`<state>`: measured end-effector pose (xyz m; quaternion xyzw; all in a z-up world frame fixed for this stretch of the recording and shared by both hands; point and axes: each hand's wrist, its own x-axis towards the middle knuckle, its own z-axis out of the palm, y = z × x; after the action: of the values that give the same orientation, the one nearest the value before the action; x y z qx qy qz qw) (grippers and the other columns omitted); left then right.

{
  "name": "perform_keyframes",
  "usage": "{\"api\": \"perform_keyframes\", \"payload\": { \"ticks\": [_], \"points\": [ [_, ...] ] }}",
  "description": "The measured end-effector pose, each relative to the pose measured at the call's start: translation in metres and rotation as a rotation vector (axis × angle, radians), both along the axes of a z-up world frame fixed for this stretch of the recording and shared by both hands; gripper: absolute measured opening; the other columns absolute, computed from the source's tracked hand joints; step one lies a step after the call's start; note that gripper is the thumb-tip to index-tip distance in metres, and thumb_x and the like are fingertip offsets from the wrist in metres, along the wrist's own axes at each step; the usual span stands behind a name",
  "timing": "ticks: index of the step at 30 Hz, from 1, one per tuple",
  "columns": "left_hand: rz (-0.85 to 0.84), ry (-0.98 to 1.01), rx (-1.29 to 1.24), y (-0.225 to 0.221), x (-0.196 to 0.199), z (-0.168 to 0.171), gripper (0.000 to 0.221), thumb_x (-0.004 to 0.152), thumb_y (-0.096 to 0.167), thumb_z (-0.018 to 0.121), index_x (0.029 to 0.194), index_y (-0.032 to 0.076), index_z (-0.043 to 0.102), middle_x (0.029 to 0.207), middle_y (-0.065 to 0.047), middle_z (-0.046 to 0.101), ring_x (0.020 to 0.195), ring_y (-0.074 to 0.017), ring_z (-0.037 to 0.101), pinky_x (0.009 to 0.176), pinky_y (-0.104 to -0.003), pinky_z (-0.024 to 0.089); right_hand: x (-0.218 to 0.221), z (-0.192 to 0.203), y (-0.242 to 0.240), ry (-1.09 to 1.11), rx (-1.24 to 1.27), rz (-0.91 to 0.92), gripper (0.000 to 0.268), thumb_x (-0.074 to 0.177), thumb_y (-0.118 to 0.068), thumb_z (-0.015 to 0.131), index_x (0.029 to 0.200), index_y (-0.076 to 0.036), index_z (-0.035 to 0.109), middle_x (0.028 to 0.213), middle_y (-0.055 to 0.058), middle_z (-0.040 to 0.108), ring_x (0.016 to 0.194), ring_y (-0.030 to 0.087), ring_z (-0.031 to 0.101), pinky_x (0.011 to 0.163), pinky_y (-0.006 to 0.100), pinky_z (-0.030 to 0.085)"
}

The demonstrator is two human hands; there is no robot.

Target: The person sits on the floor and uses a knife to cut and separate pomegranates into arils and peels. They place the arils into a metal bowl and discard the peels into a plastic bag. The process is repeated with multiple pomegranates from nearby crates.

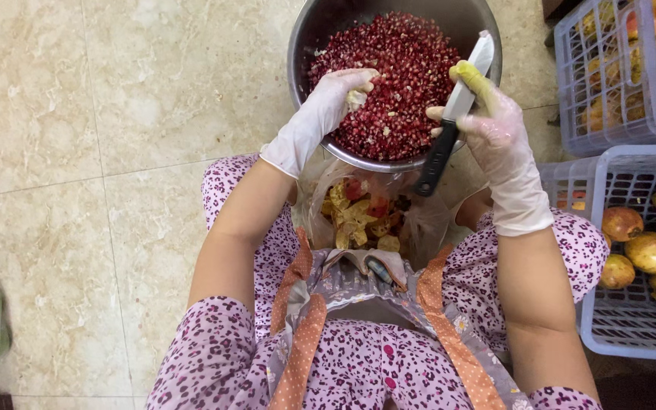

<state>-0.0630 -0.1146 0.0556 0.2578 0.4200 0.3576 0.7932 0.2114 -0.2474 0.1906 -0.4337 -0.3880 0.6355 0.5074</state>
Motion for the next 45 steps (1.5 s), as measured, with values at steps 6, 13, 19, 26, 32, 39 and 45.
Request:
{"api": "perform_keyframes", "payload": {
  "ticks": [6, 13, 19, 26, 32, 39, 45],
  "points": [
    [0.078, 0.238, 0.149, -0.021, 0.003, -0.011, 0.015, 0.094, -0.004, 0.065, 0.109, -0.002, 0.070, 0.083, -0.009, 0.071, 0.057, -0.0106, 0.057, 0.047, -0.023, 0.043, -0.010, -0.030, 0.003, -0.221, 0.110, -0.044, 0.091, 0.094, 0.010, 0.056, 0.169, -0.017, 0.012, 0.142, 0.022, 0.064, 0.076, 0.016, 0.070, 0.060, 0.024, 0.057],
    [0.384, 0.848, 0.668, 0.053, 0.046, -0.091, 0.014, 0.083, 0.009, 0.069, 0.094, 0.010, 0.077, 0.078, -0.009, 0.077, 0.063, -0.0180, 0.070, 0.058, -0.035, 0.057, -0.058, -0.045, -0.008, -0.790, 0.423, -0.117, 0.073, 0.108, 0.008, 0.056, 0.168, -0.012, 0.022, 0.137, 0.021, 0.069, 0.081, 0.014, 0.072, 0.063, 0.023, 0.067],
    [0.106, 1.146, 1.111, 0.098, 0.069, -0.106, 0.025, 0.088, 0.022, 0.061, 0.108, 0.014, 0.073, 0.099, -0.015, 0.076, 0.092, -0.0351, 0.073, 0.080, -0.046, 0.058, -0.033, -0.030, 0.003, -0.339, 0.104, -0.157, 0.047, 0.111, 0.004, 0.057, 0.157, 0.002, 0.049, 0.118, 0.016, 0.076, 0.073, 0.012, 0.067, 0.058, 0.023, 0.054],
    [0.172, 0.767, 0.973, -0.010, 0.078, -0.004, 0.029, 0.094, 0.027, 0.066, 0.113, 0.006, 0.071, 0.107, -0.010, 0.077, 0.095, -0.0203, 0.074, 0.086, -0.033, 0.060, -0.005, -0.046, 0.011, -0.253, 0.102, -0.211, 0.041, 0.108, 0.004, 0.057, 0.149, 0.005, 0.052, 0.113, 0.018, 0.076, 0.068, 0.013, 0.065, 0.059, 0.024, 0.053],
    [-0.639, 0.803, 0.953, -0.198, 0.034, 0.018, 0.026, 0.081, 0.028, 0.075, 0.097, 0.008, 0.071, 0.101, -0.015, 0.068, 0.092, -0.0300, 0.068, 0.081, -0.045, 0.059, 0.030, -0.052, 0.009, -0.295, 0.149, -0.317, 0.042, 0.109, 0.008, 0.052, 0.150, 0.007, 0.052, 0.110, 0.020, 0.077, 0.066, 0.015, 0.065, 0.060, 0.027, 0.054],
    [-0.621, 0.818, 1.061, -0.172, 0.027, 0.004, 0.022, 0.084, 0.020, 0.076, 0.103, 0.011, 0.070, 0.099, -0.012, 0.064, 0.097, -0.0298, 0.065, 0.086, -0.043, 0.056, 0.030, -0.048, 0.006, -0.225, 0.161, -0.345, 0.040, 0.112, 0.005, 0.052, 0.152, 0.005, 0.049, 0.113, 0.017, 0.075, 0.069, 0.014, 0.064, 0.060, 0.027, 0.054],
    [-0.265, 0.805, 0.830, -0.052, 0.056, -0.028, 0.024, 0.088, -0.005, 0.062, 0.108, 0.007, 0.068, 0.094, -0.012, 0.061, 0.081, -0.0242, 0.060, 0.072, -0.036, 0.053, 0.028, -0.045, 0.003, -0.246, 0.191, -0.354, 0.032, 0.113, 0.008, 0.052, 0.145, 0.007, 0.053, 0.115, 0.018, 0.077, 0.070, 0.013, 0.064, 0.060, 0.024, 0.052]
  ]
}}
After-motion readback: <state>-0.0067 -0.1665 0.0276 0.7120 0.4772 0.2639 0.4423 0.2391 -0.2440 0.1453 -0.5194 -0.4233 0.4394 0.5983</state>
